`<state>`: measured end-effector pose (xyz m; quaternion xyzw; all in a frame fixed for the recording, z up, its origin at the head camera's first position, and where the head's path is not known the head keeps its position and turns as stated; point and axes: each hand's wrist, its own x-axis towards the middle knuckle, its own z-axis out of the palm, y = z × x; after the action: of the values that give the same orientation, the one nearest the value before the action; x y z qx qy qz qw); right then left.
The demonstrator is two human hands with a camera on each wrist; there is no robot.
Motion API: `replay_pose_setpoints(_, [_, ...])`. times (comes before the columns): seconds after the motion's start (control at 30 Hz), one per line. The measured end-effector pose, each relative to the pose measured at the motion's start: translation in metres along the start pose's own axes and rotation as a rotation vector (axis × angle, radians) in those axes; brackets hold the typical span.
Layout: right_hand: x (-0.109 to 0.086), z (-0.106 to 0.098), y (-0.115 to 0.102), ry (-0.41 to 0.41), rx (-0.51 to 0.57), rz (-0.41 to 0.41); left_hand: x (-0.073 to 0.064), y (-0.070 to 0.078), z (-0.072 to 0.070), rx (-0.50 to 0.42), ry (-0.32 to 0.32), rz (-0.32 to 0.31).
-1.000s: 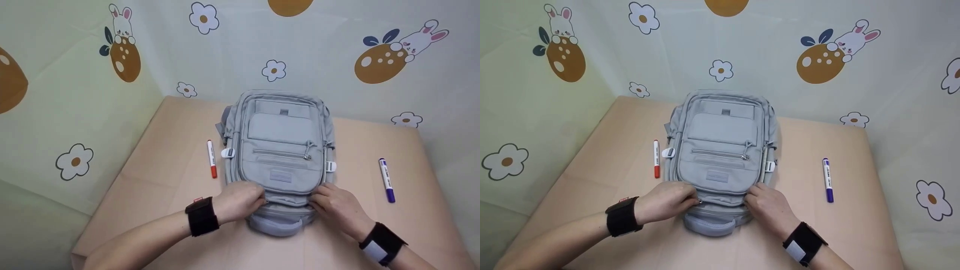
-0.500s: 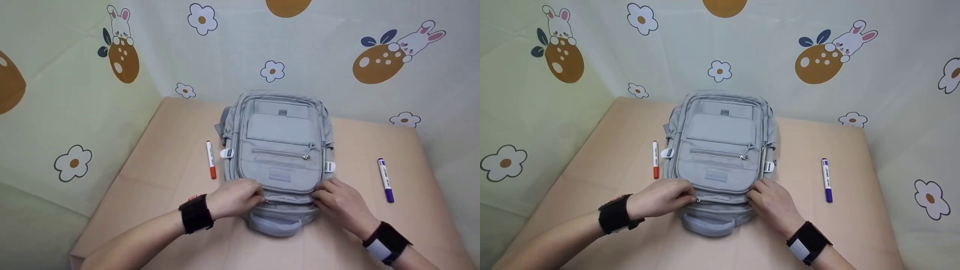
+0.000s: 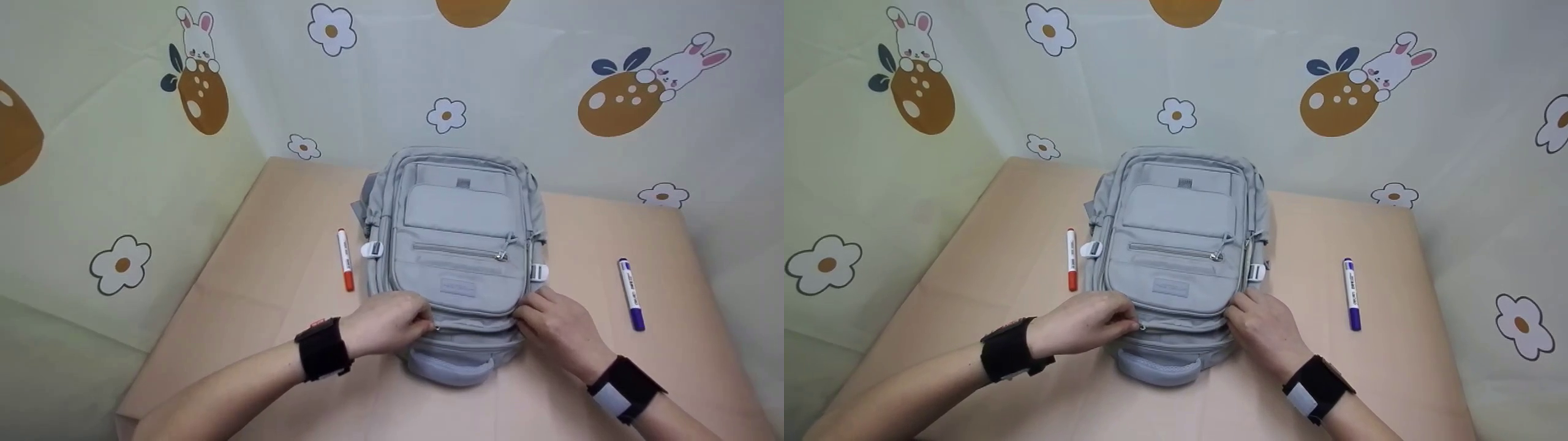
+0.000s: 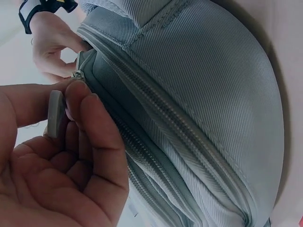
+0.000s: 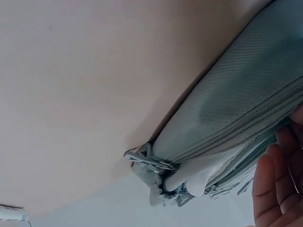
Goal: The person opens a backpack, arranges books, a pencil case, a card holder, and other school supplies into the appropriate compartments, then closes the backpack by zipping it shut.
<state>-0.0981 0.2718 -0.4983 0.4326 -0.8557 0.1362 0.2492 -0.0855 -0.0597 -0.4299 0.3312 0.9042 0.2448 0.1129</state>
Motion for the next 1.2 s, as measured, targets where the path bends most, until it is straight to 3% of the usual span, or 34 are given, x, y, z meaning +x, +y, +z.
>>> replay_pose_setpoints(0.37, [0.000,-0.001,-0.003,-0.038,0.023,0.077,0.023,0.022,0.020,0.191,0.013,0.063])
replay_pose_setpoints(0.6, [0.001,-0.001,-0.004,0.005,0.011,0.055,0.032,0.025,0.028,0.240,0.011,0.111])
replay_pose_setpoints(0.77, [0.000,-0.002,-0.006,-0.023,0.025,0.088,0.024,0.018,0.022,0.205,0.015,0.119])
replay_pose_setpoints(0.9, [0.000,-0.003,-0.007,-0.031,0.019,0.106,0.012,0.006,0.012,0.218,0.069,0.149])
replay_pose_setpoints(1.07, [0.000,-0.004,-0.009,-0.017,0.028,0.125,-0.005,-0.020,0.007,0.289,0.152,0.207])
replay_pose_setpoints(1.2, [0.000,-0.007,-0.011,-0.011,0.034,0.150,-0.013,-0.038,0.011,0.421,0.218,0.292])
